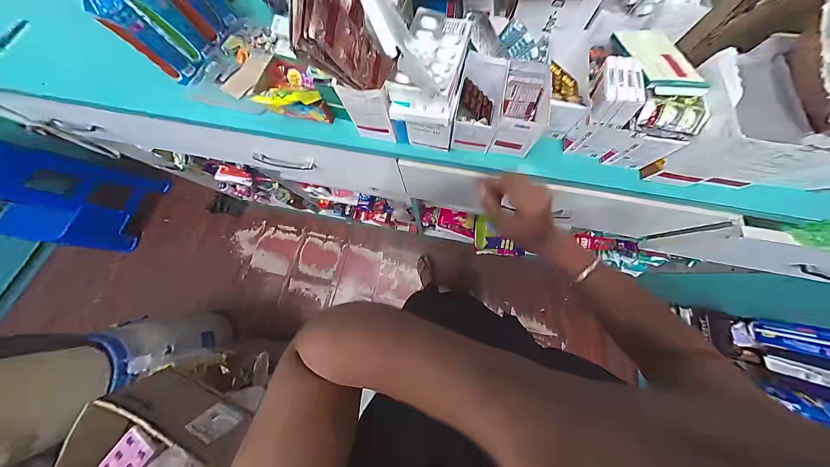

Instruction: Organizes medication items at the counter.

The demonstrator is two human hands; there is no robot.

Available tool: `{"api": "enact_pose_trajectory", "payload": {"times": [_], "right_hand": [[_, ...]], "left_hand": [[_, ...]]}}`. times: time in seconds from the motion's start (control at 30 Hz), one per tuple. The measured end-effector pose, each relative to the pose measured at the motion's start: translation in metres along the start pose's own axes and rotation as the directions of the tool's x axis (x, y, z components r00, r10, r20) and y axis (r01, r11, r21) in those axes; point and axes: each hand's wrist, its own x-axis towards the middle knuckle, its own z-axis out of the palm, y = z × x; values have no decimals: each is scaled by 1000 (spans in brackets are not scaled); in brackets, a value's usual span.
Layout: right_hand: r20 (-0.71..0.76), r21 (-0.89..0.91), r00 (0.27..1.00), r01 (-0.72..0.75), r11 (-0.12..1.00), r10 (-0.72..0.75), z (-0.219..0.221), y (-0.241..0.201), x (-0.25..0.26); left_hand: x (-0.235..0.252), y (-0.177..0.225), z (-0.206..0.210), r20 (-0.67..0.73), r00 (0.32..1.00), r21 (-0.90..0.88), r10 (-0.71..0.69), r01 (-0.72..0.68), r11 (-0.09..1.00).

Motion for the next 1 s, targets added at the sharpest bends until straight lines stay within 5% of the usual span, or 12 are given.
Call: {"api": "enact_pose_trajectory", "payload": {"times": [0.07, 0.13, 0.27, 0.3, 0.37, 0.4, 0.53, 0.73, 1.0], "right_hand": [[190, -115, 966, -156, 981, 176, 16, 24, -87], [272, -214, 858, -388, 897, 436, 22, 59, -143], [431, -402, 612, -528, 748, 663, 25, 83, -163], [383, -389, 658, -522, 759, 648, 27, 82, -163], [93, -353, 880, -408, 842, 465, 26, 83, -160], [50, -336, 895, -403, 852, 443, 20, 83, -154], [325, -421, 678, -521, 742, 660, 9, 94, -135], [353, -479, 448, -667, 570, 821, 8, 52, -125], [483, -567, 335, -584, 580, 809, -17, -77, -213]], "left_hand": [[-4, -59, -9, 24, 995, -160, 92, -87, 983], [-21, -111, -13, -175, 982, -53, -73, 65, 996], [-61, -172, -15, -497, 803, -140, -328, 299, 944], [-72, -178, -15, -557, 764, -130, -326, 307, 943], [-94, -184, -14, -665, 692, -68, -280, 318, 946], [-106, -186, -12, -709, 656, -51, -258, 317, 947], [-140, -185, -2, -782, 556, -119, -282, 312, 943], [-170, -164, 3, -782, 597, 0, -181, 291, 957], [-216, -160, -39, -870, 469, 8, -150, 319, 948]]}}
